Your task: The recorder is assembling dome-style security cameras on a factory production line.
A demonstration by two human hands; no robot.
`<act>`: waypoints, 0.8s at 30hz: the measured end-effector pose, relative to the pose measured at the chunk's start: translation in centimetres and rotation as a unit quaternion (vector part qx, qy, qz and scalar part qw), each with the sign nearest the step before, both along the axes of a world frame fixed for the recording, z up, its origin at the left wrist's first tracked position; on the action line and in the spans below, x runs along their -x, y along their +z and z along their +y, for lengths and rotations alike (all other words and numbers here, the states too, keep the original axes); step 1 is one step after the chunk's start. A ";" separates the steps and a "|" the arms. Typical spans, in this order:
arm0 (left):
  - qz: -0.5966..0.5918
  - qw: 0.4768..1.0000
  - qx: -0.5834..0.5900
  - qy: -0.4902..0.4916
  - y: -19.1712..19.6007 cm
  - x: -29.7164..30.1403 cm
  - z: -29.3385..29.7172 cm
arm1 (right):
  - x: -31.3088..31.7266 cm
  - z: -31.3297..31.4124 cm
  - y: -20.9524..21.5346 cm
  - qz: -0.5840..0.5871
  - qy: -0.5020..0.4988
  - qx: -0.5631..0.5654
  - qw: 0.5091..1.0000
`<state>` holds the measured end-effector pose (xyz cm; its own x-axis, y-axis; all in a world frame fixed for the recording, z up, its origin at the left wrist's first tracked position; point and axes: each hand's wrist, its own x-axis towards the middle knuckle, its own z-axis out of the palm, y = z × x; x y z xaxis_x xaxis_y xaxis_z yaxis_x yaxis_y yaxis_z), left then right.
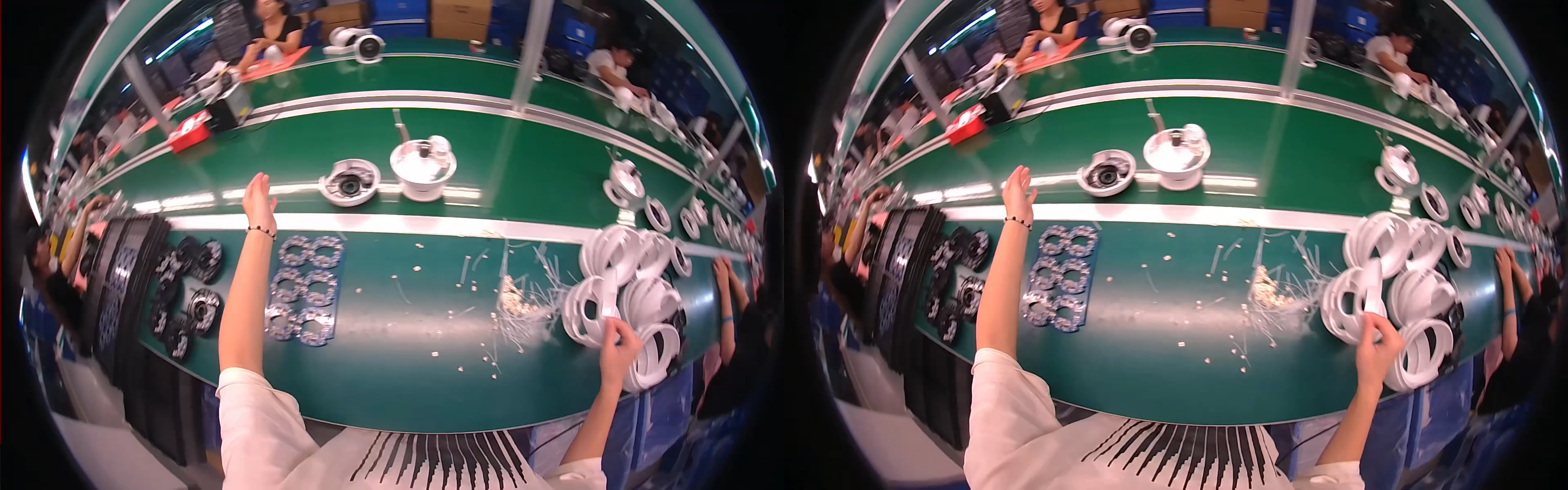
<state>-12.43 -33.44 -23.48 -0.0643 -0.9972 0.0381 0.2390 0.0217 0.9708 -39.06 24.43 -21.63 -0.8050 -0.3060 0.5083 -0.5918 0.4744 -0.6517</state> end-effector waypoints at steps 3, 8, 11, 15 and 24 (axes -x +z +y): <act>-0.045 0.993 0.078 0.071 2.1 -8.2 0.3 | -1.4 -0.2 0.8 0.109 -0.062 0.006 0.992; -0.342 0.880 0.286 0.165 3.0 -21.0 1.8 | -8.5 2.7 4.8 0.298 0.137 -0.073 0.942; -0.575 0.766 0.277 0.082 1.7 -27.6 5.1 | -13.3 -3.6 7.5 0.171 0.334 -0.037 0.926; -0.727 0.670 0.146 0.020 0.4 -27.3 8.2 | -15.5 -5.0 1.3 0.029 0.444 -0.215 0.869; -0.710 0.688 0.148 0.034 0.0 -24.5 9.0 | -18.4 -12.3 -0.4 0.001 0.486 -0.195 0.852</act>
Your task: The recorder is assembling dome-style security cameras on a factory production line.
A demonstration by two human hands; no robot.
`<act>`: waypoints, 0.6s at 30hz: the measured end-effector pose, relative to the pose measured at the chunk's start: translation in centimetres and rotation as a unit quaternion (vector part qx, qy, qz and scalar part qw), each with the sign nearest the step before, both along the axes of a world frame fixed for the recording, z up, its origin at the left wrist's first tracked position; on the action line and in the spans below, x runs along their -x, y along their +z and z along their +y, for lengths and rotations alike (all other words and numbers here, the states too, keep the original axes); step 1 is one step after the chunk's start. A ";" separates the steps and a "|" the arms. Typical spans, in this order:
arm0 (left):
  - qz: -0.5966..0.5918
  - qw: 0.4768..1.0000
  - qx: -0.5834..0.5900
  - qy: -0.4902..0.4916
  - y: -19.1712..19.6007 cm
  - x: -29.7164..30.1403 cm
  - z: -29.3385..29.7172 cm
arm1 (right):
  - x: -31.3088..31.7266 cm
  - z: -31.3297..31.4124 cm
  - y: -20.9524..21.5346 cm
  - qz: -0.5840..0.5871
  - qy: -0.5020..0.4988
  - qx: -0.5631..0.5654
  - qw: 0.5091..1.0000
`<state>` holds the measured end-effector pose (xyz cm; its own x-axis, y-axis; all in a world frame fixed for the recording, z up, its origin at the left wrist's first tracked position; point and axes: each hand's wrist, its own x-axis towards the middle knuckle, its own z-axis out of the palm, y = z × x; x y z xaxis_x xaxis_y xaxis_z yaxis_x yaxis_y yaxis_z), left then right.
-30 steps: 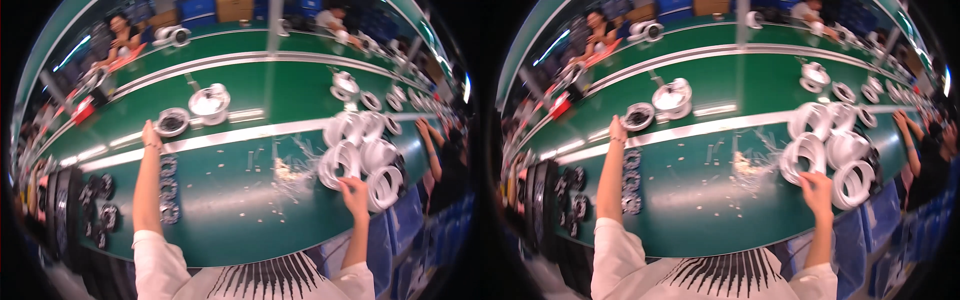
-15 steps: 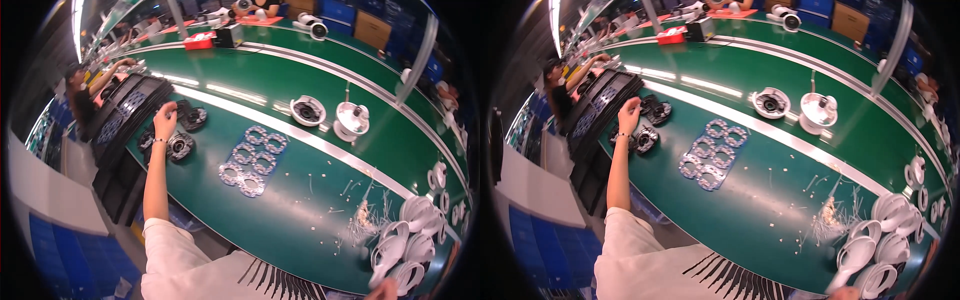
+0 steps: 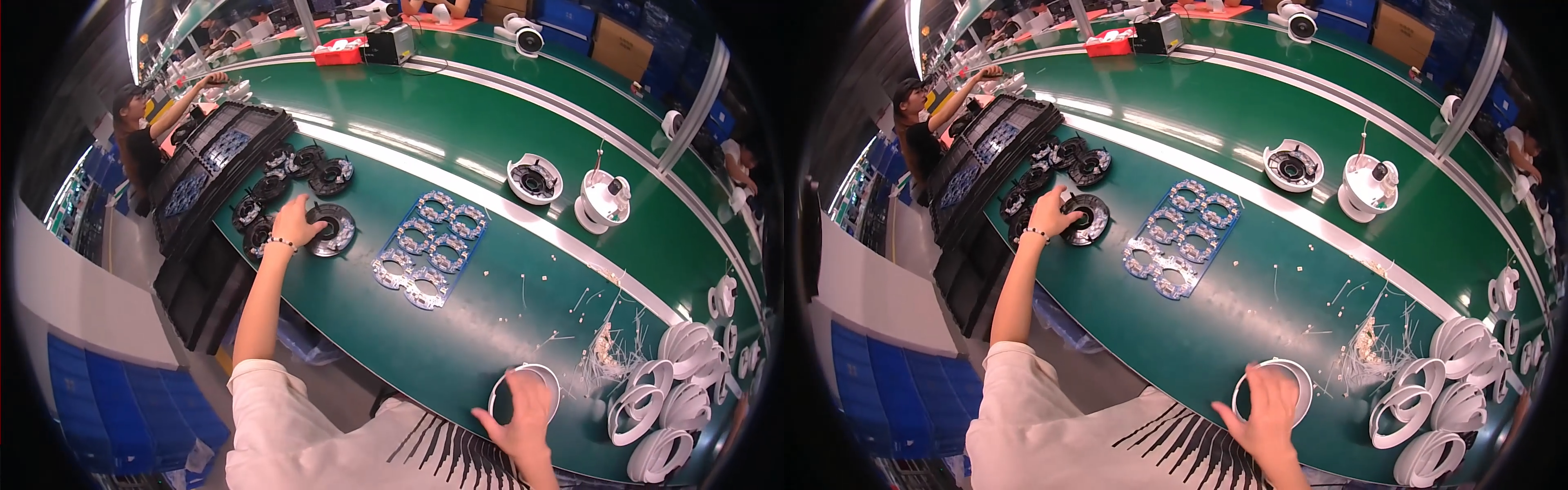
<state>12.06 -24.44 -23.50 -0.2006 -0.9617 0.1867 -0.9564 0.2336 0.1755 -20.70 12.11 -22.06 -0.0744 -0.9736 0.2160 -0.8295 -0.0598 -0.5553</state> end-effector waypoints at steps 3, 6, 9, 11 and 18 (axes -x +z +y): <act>0.062 0.995 -0.077 0.010 0.9 0.3 0.4 | 1.6 -0.3 3.4 0.055 0.014 -0.215 0.975; 0.103 0.992 -0.066 0.018 0.7 0.1 0.6 | 3.3 0.1 2.5 0.077 0.086 -0.265 0.958; 0.212 0.977 -0.026 0.012 2.3 1.8 1.7 | 4.2 0.2 1.7 0.070 0.094 -0.223 0.968; 0.306 0.952 0.005 0.002 2.9 3.2 2.0 | 4.5 0.3 1.5 0.031 0.068 -0.146 0.986; 0.622 0.725 -0.198 -0.221 4.7 18.5 12.2 | 4.7 -3.7 2.0 -0.343 -0.071 0.176 0.920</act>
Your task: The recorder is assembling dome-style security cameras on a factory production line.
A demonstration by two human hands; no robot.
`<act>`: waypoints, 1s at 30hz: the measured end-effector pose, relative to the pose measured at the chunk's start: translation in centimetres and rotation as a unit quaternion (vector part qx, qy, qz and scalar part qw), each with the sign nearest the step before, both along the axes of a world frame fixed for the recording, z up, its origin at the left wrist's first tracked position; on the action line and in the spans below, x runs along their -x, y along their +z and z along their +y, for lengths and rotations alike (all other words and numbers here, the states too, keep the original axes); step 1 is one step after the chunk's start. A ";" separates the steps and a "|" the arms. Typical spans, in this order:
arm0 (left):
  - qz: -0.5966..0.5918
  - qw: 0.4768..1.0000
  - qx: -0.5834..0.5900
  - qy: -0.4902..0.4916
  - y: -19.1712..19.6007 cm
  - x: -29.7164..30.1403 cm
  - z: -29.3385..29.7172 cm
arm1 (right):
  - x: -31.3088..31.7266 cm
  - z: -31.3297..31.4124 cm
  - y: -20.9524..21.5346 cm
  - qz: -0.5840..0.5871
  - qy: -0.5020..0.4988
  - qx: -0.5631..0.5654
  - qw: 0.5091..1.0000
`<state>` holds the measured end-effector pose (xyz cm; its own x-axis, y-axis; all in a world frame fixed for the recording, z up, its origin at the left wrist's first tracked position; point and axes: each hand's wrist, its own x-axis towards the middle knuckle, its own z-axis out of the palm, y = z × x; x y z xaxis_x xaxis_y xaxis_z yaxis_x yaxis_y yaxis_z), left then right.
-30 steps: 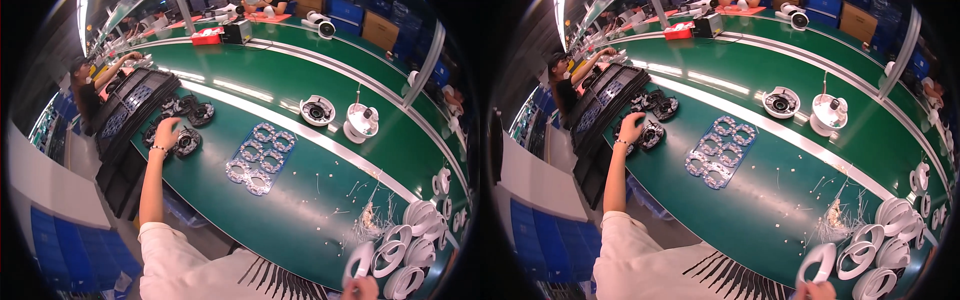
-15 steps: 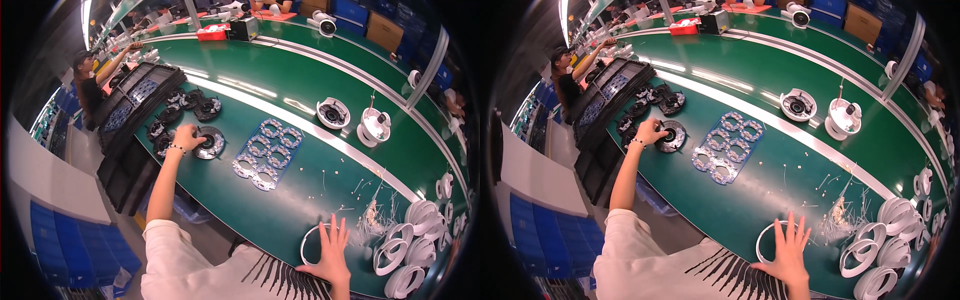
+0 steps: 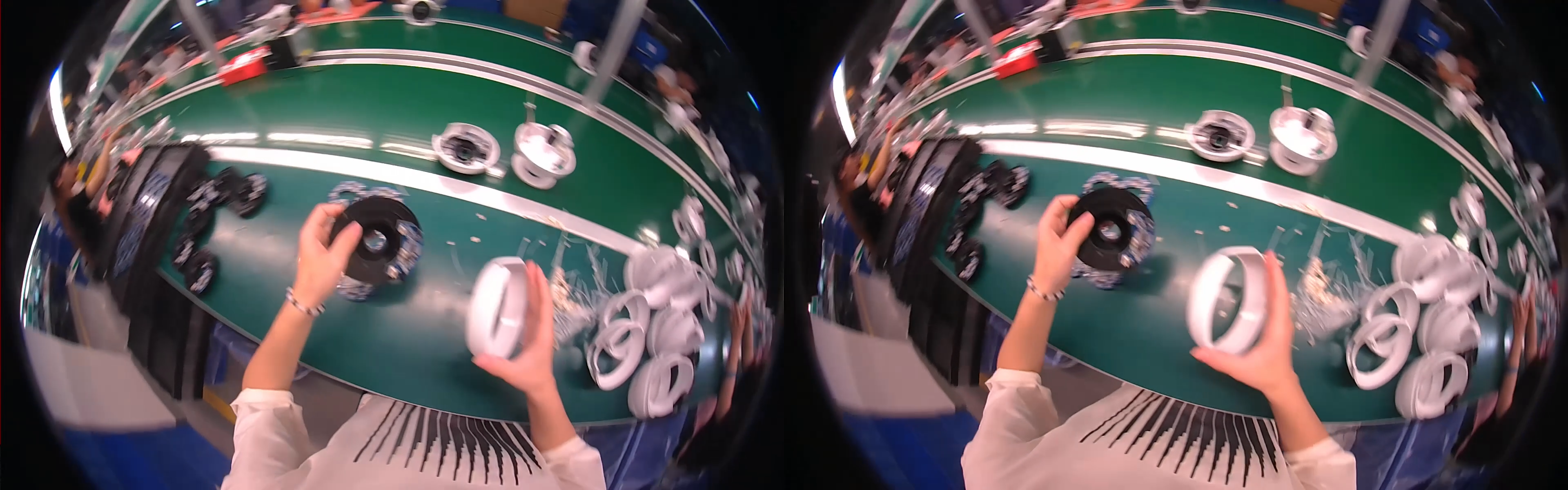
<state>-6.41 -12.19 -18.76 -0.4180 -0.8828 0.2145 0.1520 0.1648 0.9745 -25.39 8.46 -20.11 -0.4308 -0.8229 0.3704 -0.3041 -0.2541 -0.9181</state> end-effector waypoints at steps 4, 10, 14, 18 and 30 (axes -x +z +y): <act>0.050 0.990 -0.068 -0.116 -2.5 7.4 5.8 | -0.7 -1.2 0.3 0.070 -0.097 -0.012 0.993; 0.220 0.803 -0.401 -0.383 -2.1 10.5 9.2 | 0.9 0.8 -0.4 0.129 -0.196 -0.020 0.972; 0.141 0.763 -0.508 -0.374 -2.8 10.9 9.4 | 0.1 1.6 0.0 0.131 -0.173 -0.063 0.974; 0.145 0.697 -0.558 -0.426 -3.4 11.7 8.7 | 0.8 1.9 -0.7 0.120 -0.190 -0.098 0.969; 0.125 0.758 -0.514 -0.382 -3.5 13.3 10.3 | 1.0 2.4 -0.7 0.220 -0.209 -0.096 0.948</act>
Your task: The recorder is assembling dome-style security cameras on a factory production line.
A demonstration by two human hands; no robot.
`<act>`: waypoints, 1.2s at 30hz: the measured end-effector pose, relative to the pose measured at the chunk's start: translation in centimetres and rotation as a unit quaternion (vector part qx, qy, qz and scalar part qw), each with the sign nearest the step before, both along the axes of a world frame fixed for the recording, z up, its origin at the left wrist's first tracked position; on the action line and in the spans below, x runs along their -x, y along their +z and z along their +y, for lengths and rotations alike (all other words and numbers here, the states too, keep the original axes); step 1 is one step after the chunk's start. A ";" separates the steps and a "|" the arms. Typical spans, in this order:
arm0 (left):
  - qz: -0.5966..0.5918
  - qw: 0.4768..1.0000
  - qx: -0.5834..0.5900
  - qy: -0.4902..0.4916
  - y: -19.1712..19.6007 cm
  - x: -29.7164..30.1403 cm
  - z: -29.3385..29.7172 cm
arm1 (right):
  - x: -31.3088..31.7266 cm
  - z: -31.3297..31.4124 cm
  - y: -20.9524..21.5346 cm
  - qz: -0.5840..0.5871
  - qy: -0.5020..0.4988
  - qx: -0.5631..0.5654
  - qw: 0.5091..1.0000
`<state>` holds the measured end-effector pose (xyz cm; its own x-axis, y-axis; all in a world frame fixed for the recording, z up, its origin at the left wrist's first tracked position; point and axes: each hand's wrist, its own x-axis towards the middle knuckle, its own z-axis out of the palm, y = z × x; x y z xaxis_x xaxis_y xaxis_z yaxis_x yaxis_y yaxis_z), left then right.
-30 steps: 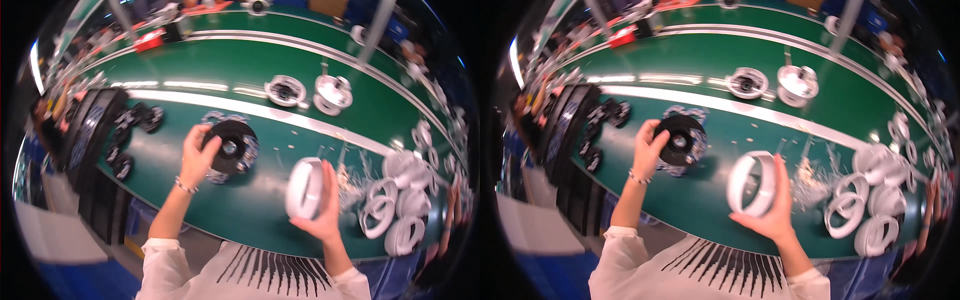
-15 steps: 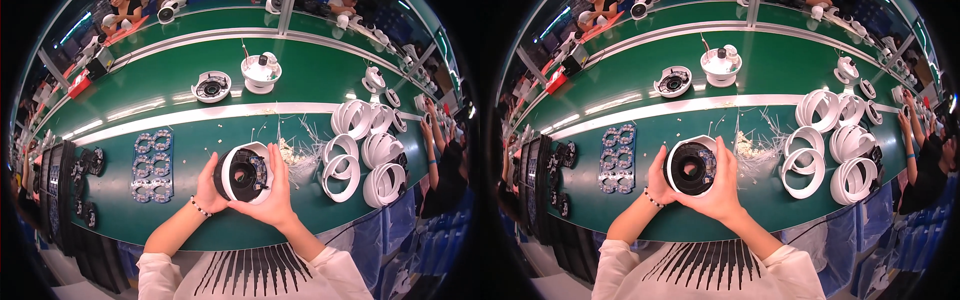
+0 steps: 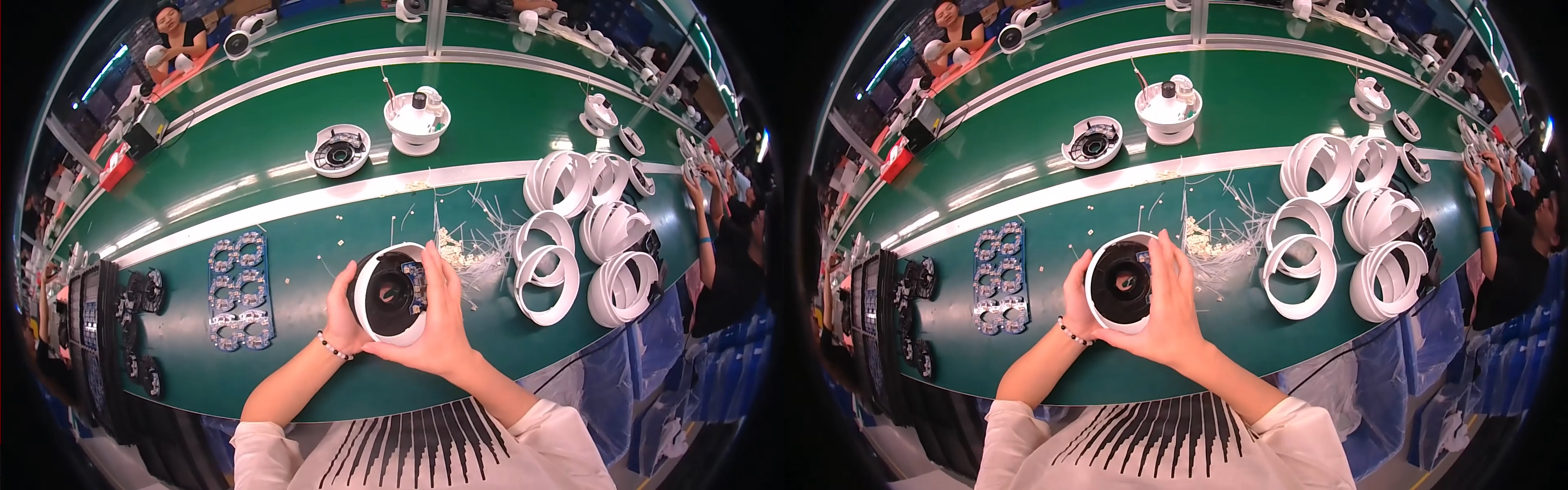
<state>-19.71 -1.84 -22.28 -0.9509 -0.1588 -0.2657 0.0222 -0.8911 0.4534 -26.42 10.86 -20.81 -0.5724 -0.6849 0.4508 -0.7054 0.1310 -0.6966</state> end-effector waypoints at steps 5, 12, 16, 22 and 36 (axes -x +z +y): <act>0.038 0.999 0.025 -0.005 -0.5 -0.2 -0.1 | 0.9 0.0 0.5 -0.055 0.029 -0.015 0.998; 0.060 0.993 0.092 0.046 0.5 0.9 0.8 | 1.5 0.3 1.1 0.019 0.045 0.019 0.999; 0.088 0.990 0.105 0.031 0.6 1.6 1.3 | 2.5 0.6 1.9 0.060 0.040 0.028 0.997; 0.016 0.995 0.098 0.020 1.2 2.2 0.9 | 5.2 0.6 1.7 -0.118 0.131 0.053 0.983; 0.156 0.988 -0.008 -0.006 -3.1 0.0 0.8 | -0.5 -1.4 2.3 0.109 -0.011 -0.031 0.993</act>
<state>-19.72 -1.04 -25.37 -0.9887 -0.1449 0.0388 0.1480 -0.8987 0.4128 -25.96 9.48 -18.53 -0.4810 -0.7042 0.5223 -0.8350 0.1864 -0.5177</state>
